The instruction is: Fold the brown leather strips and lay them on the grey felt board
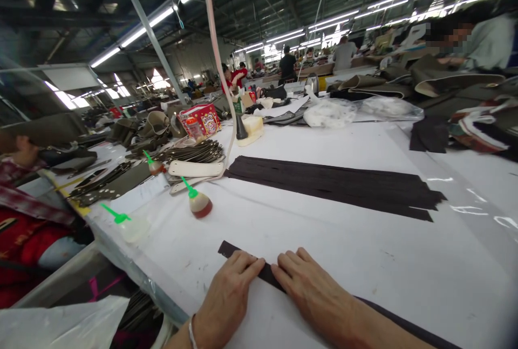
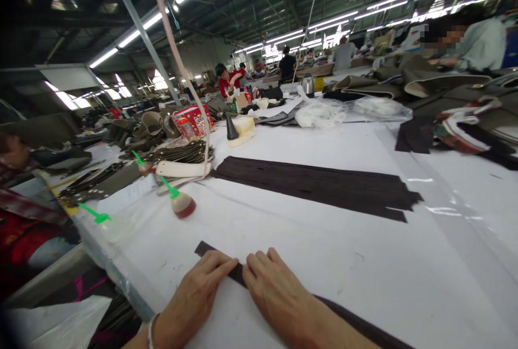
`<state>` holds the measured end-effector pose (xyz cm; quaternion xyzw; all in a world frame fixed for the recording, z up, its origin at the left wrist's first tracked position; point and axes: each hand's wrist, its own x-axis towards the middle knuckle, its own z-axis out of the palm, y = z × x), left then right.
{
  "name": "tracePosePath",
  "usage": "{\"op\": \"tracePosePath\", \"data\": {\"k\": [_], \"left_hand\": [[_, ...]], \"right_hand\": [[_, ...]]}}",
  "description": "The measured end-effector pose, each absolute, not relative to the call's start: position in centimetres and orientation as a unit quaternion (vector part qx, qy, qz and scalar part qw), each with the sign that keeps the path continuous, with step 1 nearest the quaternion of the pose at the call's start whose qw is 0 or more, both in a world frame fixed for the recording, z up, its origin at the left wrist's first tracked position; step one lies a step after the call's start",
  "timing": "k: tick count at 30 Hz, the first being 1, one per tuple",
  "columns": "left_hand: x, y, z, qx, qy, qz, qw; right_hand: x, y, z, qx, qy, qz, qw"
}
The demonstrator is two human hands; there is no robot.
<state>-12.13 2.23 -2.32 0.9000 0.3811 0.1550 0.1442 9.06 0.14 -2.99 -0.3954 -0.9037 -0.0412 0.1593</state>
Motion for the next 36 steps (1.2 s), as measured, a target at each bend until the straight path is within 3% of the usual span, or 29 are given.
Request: {"op": "tracePosePath", "data": {"k": [10,24,36], "left_hand": [[-12.4,2.0,-2.4,0.92,0.371,0.111,0.056],[-12.2,1.8,-1.8,0.932,0.359,0.048,0.017],[-11.6,1.7,-0.9,0.933,0.35,0.08,-0.032]], "right_hand": [[11.2,-1.5,-2.5,-0.387,-0.904,-0.057,0.17],[14.8,-4.2,-2.9,-0.408,-0.898,-0.015,0.165],[18.6,-7.5,-2.5,-0.424,-0.887,-0.027,0.179]]}}
